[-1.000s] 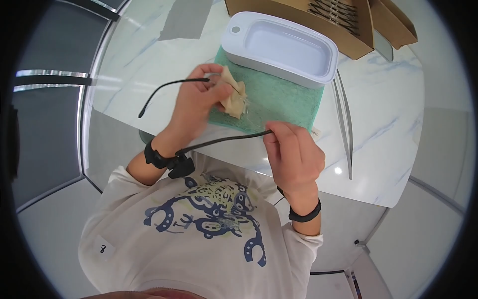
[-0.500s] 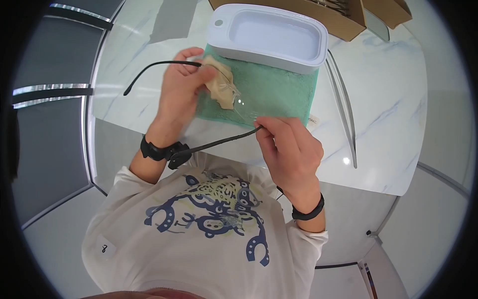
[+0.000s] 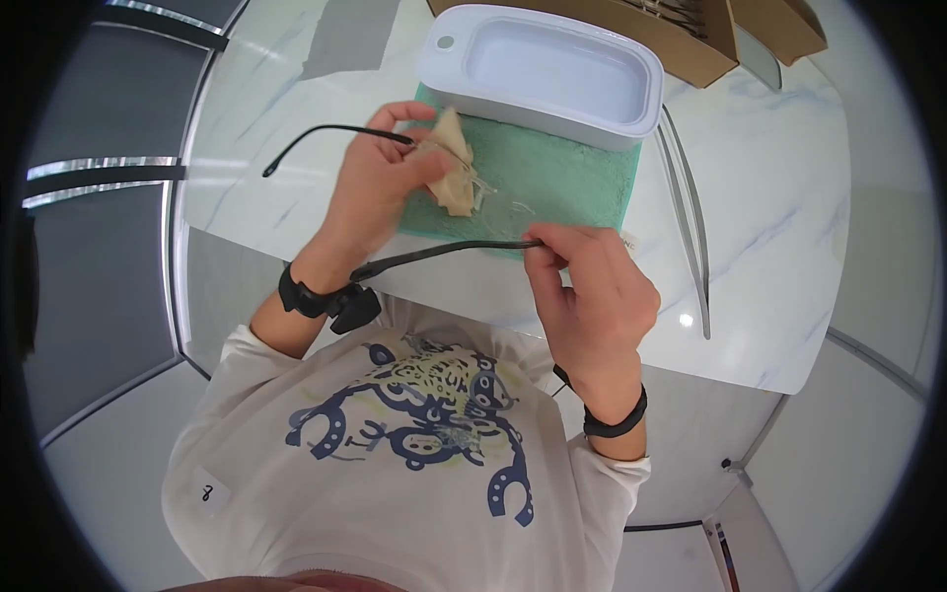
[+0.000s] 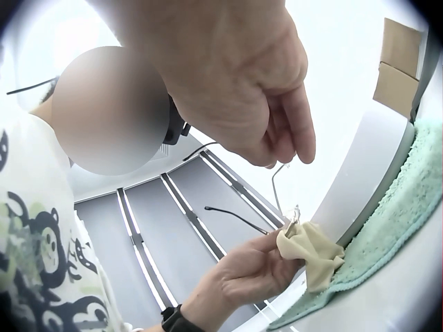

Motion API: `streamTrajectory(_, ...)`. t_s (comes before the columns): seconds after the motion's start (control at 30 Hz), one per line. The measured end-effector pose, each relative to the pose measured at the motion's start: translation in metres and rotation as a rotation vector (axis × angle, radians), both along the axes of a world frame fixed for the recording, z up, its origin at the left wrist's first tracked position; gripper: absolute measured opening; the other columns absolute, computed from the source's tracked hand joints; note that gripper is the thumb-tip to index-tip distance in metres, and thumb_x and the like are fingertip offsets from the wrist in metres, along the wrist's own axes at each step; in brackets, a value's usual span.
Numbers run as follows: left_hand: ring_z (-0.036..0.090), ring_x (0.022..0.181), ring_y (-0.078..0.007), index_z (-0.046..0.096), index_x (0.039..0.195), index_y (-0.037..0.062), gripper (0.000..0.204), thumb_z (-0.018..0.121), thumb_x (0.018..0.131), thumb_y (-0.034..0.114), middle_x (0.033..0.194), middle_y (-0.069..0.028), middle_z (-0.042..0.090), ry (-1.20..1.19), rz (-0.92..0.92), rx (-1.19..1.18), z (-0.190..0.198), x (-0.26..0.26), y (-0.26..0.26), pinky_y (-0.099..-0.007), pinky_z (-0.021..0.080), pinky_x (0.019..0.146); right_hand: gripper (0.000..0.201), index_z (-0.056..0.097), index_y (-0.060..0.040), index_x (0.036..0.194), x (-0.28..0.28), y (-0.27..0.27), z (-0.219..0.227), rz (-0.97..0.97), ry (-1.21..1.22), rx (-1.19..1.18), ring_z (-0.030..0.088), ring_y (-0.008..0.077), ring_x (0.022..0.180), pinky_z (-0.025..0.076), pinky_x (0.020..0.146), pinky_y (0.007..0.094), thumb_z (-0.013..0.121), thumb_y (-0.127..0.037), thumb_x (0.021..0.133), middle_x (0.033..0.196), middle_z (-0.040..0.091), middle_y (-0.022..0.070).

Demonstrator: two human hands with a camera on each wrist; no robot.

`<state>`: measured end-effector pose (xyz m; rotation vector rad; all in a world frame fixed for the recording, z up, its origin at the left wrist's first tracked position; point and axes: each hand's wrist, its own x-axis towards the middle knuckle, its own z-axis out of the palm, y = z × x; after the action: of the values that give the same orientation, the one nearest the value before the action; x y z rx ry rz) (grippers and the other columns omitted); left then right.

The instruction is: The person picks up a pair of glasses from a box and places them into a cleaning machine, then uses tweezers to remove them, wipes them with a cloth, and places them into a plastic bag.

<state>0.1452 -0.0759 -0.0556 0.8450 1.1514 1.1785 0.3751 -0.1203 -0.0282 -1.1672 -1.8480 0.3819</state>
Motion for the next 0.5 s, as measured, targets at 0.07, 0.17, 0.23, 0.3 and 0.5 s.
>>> streamTrajectory(0.07, 0.071, 0.084, -0.0187, 0.043, 0.125, -0.0042, 0.051, 0.072, 0.083, -0.004, 0.098, -0.013, 0.07, 0.019, -0.033, -0.039, -0.002, 0.001, -0.002, -0.0276, 0.057, 0.072, 0.022, 0.07, -0.0047, 0.091, 0.001, 0.002, 0.002, -0.012, 0.009, -0.007, 0.066, 0.0145, 0.061, 0.049, 0.048, 0.0243, 0.073, 0.01, 0.075, 0.081, 0.069, 0.0051)
streamTrajectory(0.17, 0.07, 0.086, -0.0171, 0.046, 0.125, -0.0031, 0.05, 0.072, 0.083, -0.006, 0.099, -0.0117, 0.07, -0.061, 0.011, 0.05, 0.0, -0.013, 0.007, -0.0265, 0.056, 0.075, 0.021, 0.07, -0.0031, 0.09, 0.004, 0.002, 0.003, -0.027, 0.012, -0.026, 0.067, 0.014, 0.062, 0.051, 0.049, 0.0235, 0.073, 0.011, 0.074, 0.081, 0.069, 0.0057)
streamTrajectory(0.23, 0.07, 0.087, -0.0165, 0.048, 0.124, -0.0027, 0.047, 0.071, 0.083, -0.007, 0.099, -0.0117, 0.07, 0.016, -0.042, 0.051, 0.005, -0.027, 0.008, -0.0267, 0.055, 0.077, 0.019, 0.071, -0.0023, 0.089, 0.005, 0.001, 0.006, -0.063, 0.051, -0.089, 0.067, 0.0135, 0.063, 0.05, 0.049, 0.0234, 0.072, 0.011, 0.075, 0.08, 0.069, 0.0056)
streamTrajectory(0.3, 0.069, 0.087, -0.016, 0.049, 0.123, -0.0023, 0.045, 0.07, 0.084, -0.007, 0.099, -0.0118, 0.07, 0.095, -0.098, 0.057, 0.005, -0.042, 0.008, -0.0269, 0.055, 0.078, 0.019, 0.071, -0.0021, 0.089, 0.01, 0.002, 0.009, -0.08, 0.03, -0.07, 0.067, 0.0134, 0.063, 0.05, 0.05, 0.0232, 0.072, 0.011, 0.075, 0.08, 0.069, 0.0057)
streamTrajectory(0.5, 0.068, 0.098, -0.0188, 0.054, 0.121, 0.0025, 0.033, 0.066, 0.09, -0.003, 0.11, -0.0114, 0.068, -0.436, -0.083, 0.005, -0.012, -0.067, 0.0, -0.0302, 0.055, 0.085, 0.018, 0.071, -0.0013, 0.088, 0.013, 0.001, 0.004, -0.09, 0.054, -0.061, 0.066, 0.0139, 0.062, 0.048, 0.051, 0.0227, 0.072, 0.011, 0.075, 0.079, 0.069, 0.0064)
